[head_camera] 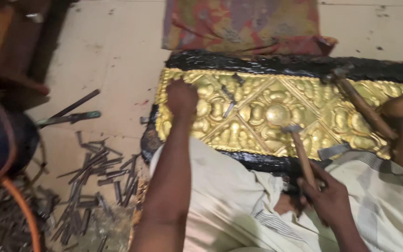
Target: The person is hammering a chisel on a gold-colored metal panel to create or refine a decorative pattern. They use a hammer in their right hand and a chisel in their left hand, striking the chisel repeatedly on the surface.
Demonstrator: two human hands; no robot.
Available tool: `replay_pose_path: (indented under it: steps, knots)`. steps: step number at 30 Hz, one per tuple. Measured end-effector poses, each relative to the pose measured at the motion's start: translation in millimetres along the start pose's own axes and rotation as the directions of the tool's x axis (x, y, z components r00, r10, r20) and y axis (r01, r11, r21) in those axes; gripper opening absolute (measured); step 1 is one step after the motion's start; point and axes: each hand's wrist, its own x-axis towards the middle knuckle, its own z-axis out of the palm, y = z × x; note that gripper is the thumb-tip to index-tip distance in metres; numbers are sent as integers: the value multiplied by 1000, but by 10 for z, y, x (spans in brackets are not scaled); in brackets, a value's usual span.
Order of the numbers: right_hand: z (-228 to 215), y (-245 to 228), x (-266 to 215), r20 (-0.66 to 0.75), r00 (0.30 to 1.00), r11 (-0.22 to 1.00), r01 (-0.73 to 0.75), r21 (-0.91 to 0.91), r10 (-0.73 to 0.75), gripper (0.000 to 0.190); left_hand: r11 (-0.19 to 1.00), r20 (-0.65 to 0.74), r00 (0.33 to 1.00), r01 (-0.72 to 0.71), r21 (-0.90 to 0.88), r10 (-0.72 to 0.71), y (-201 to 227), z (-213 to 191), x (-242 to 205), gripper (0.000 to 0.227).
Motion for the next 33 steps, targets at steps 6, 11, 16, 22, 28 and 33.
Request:
replay_pose_path:
  steps: [6, 11, 16, 22, 28, 33]
  knots:
    - [-290, -303, 900, 43, 986, 940, 169, -298, -164, 63, 984, 323, 936, 91, 155, -138, 128, -116, -41, 52]
    - [-686, -421, 1482, 94, 956, 807, 285, -518, -278, 53, 988, 257, 964, 31, 149, -69, 57, -15, 17, 48]
    - [-1053, -372, 1763, -75, 686, 530, 483, -697, -724, 26, 778, 466, 883, 334, -533, -59, 289, -139, 10, 39]
    - [-1146, -103, 2301, 120, 841, 265, 297, -917, -528, 58, 515, 642, 672, 427, -744, 370, 823, -212, -388, 43]
    - [-1152, -393, 2272, -9, 837, 503, 320, -803, -547, 31, 496, 516, 719, 271, -825, 466, 1119, 40, -589, 18]
    - [-1146, -731, 1373, -283, 902, 944, 299, -139, -327, 45, 739, 423, 725, -174, -651, 544, 1548, 467, -729, 37]
